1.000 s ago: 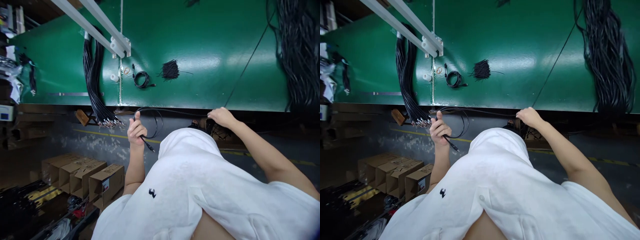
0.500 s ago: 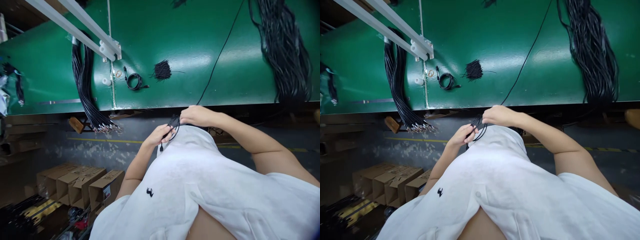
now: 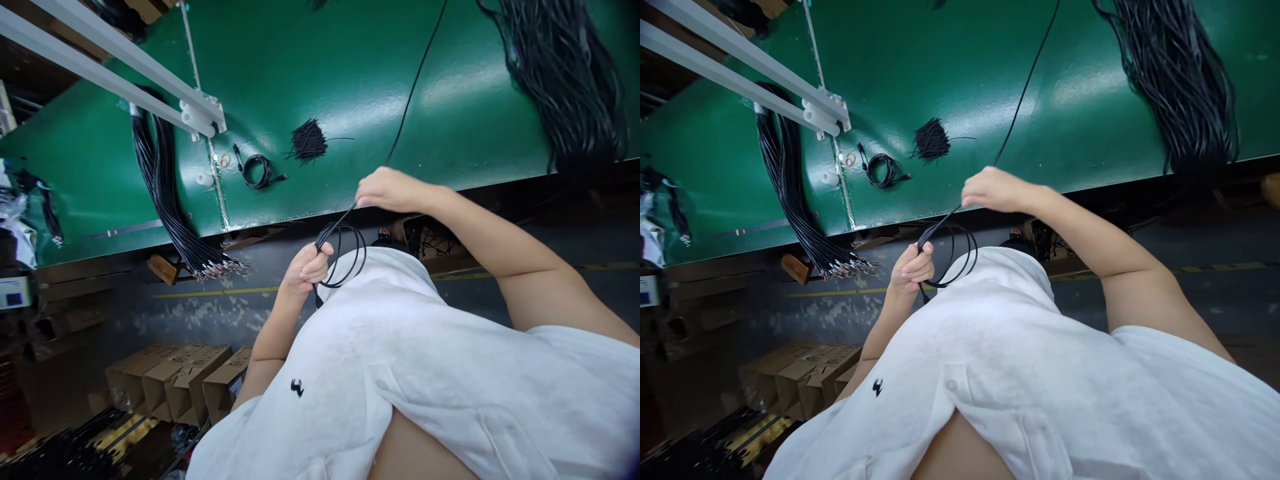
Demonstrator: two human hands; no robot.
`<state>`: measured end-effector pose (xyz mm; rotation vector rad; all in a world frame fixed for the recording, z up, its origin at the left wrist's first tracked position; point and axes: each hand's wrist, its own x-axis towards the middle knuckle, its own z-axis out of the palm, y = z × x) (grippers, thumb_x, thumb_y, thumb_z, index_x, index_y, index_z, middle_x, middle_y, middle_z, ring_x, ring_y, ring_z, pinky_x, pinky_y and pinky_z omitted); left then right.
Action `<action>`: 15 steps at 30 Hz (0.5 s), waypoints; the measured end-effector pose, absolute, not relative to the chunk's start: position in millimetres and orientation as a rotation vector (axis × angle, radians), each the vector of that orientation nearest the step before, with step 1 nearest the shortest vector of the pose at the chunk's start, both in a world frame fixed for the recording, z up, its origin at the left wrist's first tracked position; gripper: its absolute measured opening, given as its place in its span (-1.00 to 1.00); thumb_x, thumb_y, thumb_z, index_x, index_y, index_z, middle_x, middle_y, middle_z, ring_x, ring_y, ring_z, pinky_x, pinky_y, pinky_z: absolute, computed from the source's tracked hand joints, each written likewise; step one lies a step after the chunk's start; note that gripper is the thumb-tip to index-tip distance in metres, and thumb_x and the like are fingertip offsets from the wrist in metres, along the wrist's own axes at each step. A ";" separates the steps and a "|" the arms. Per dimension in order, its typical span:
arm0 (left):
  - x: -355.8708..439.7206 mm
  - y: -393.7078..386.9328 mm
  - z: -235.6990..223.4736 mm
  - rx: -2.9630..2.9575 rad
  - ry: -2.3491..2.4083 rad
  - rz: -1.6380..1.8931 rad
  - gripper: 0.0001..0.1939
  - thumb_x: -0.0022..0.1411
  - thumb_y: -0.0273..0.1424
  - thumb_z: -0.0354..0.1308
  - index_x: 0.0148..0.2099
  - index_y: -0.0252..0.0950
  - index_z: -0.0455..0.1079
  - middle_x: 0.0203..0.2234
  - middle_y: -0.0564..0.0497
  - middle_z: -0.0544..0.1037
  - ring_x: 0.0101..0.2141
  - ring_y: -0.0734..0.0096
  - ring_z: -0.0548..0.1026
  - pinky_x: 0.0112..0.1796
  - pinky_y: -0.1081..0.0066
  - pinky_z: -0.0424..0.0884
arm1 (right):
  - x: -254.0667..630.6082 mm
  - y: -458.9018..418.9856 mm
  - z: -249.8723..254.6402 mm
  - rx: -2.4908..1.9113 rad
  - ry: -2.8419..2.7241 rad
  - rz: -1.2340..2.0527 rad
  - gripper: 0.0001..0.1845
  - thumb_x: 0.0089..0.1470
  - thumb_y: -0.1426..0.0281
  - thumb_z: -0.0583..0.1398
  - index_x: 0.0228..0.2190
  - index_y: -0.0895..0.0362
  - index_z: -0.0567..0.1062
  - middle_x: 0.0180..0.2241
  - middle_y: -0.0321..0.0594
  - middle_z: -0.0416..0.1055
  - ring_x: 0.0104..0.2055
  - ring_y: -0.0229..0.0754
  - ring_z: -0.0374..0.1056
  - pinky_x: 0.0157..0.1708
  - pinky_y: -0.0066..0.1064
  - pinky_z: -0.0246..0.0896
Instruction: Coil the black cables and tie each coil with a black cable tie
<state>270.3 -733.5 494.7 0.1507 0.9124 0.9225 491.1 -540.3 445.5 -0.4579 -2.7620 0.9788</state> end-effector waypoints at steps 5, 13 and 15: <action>278.0 -734.8 502.4 0.045 0.931 1.043 -0.55 0.47 -0.29 -0.12 -0.29 -0.37 0.53 -0.83 0.30 -0.12 -0.85 0.77 -0.31 -0.83 0.72 -0.18 | 581.9 -477.5 388.6 -0.999 -2.678 0.584 -0.10 0.30 0.00 -0.34 -0.15 0.35 0.57 -0.08 0.05 0.50 -0.03 -0.16 0.34 -0.05 -0.11 -0.04; 240.2 -737.8 527.8 0.286 0.536 1.346 -0.78 0.36 -0.32 0.12 -0.27 -0.34 0.48 -0.88 0.36 -0.05 -0.91 0.78 -0.20 -0.84 0.76 -0.02 | 606.0 -527.4 477.4 -0.905 -2.681 0.191 -0.48 0.37 0.16 -0.14 -0.37 0.15 0.46 -0.40 -0.08 0.42 -0.28 -0.09 0.26 -0.16 -0.23 0.14; 223.9 -749.7 532.0 0.386 0.389 1.448 -0.81 0.33 -0.33 0.16 -0.17 -0.37 0.48 -0.88 0.38 -0.01 -0.92 0.79 -0.15 -0.81 0.77 0.06 | 596.6 -543.4 485.0 -0.686 -2.804 0.252 -0.48 0.38 0.18 -0.17 -0.38 0.13 0.44 -0.44 -0.13 0.39 -0.32 -0.11 0.24 -0.22 -0.26 0.14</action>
